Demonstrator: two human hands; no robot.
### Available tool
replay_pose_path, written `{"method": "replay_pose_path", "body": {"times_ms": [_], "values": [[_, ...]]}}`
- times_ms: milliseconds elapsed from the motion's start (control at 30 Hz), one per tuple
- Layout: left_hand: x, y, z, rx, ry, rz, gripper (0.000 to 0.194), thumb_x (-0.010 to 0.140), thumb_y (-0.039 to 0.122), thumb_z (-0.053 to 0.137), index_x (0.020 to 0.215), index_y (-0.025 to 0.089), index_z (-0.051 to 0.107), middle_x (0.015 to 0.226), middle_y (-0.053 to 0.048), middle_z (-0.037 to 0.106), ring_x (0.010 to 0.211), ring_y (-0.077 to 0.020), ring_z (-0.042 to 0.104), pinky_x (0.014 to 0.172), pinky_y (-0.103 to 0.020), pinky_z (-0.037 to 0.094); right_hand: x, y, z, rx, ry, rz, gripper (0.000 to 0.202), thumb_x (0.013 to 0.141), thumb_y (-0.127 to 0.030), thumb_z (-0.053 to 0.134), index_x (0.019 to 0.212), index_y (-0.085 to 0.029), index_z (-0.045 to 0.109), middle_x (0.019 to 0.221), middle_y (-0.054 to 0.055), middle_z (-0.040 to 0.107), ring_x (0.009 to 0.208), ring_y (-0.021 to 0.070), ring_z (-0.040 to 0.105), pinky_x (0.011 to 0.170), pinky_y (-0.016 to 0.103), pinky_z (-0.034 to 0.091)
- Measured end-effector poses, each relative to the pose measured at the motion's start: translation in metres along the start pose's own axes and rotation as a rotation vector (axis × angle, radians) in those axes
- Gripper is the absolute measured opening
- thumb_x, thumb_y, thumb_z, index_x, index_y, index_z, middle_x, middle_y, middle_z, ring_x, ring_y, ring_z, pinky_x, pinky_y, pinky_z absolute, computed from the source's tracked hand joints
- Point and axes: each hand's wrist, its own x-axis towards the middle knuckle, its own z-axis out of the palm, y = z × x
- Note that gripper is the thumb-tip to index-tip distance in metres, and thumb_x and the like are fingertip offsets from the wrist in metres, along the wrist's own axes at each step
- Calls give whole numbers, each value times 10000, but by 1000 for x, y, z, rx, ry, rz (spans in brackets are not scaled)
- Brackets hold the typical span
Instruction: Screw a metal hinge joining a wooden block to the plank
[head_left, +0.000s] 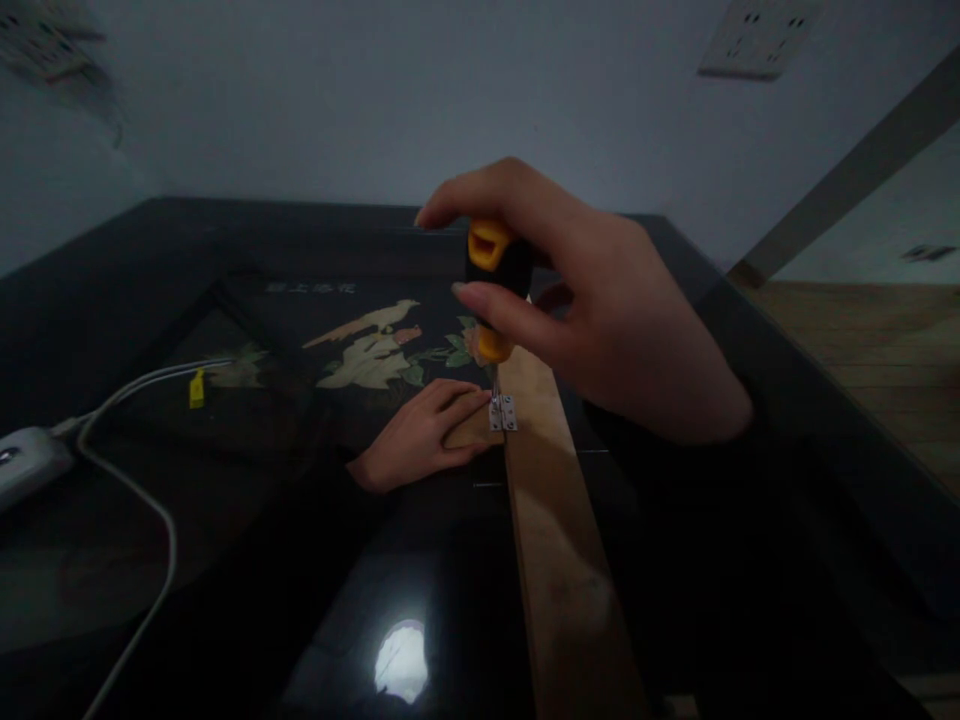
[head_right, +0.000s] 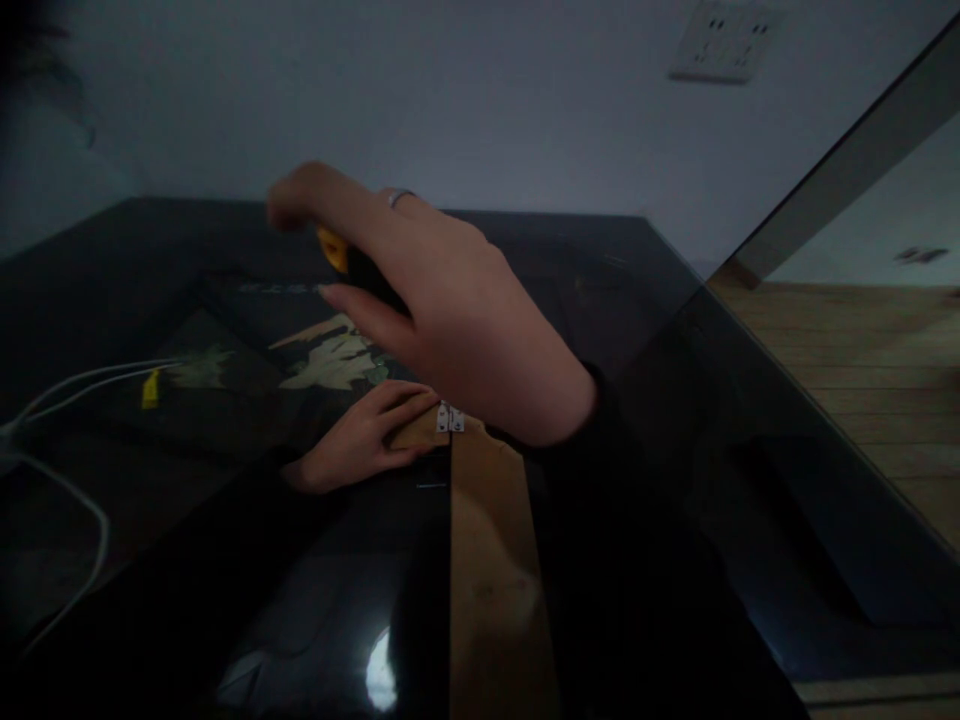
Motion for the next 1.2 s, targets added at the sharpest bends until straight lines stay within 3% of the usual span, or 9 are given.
{"method": "replay_pose_path", "body": {"times_ms": [167,367,667,800,933,1200], "values": [[0,2,-1,-18,12,7,523,841,349,593,1322,197,458,1271,-122,497,1174,-263,471,996,-442,431,2,4,4,-112,79,14,276,869,-244,535,1112,-117,565,1023,49,597,892,128,539,559,218,407],[0,2,0,-17,6,-3,512,840,357,589,1312,195,475,1274,-129,499,1171,-272,478,997,-455,430,0,1,-4,49,-34,36,359,858,-123,470,1212,-180,483,1219,23,544,1032,127,552,825,235,465],[0,1,-1,-62,-12,-25,542,836,363,601,1334,215,447,1278,-118,500,1178,-271,481,1004,-462,429,3,4,4,-38,59,36,312,839,-218,555,1144,-152,540,1135,39,585,981,143,562,755,232,485],[-1,0,0,-60,-10,-20,551,837,371,605,1333,196,439,1282,-123,494,1179,-265,477,1003,-459,430,1,3,-1,31,-13,58,364,833,-196,527,1196,-223,507,1219,27,554,1021,160,567,699,230,500],[-1,-1,1,-74,-16,-35,568,822,361,618,1340,218,433,1299,-120,484,1197,-277,469,1011,-484,419,-1,0,-6,86,-92,32,438,826,-152,501,1256,-229,470,1286,35,507,1057,164,562,740,246,513],[-1,-1,1,-72,-23,-30,558,830,368,611,1337,211,437,1315,-121,471,1216,-272,455,1031,-478,403,6,2,17,-140,50,110,306,848,-337,560,1144,-266,532,1116,28,596,955,187,580,768,282,494]]}}
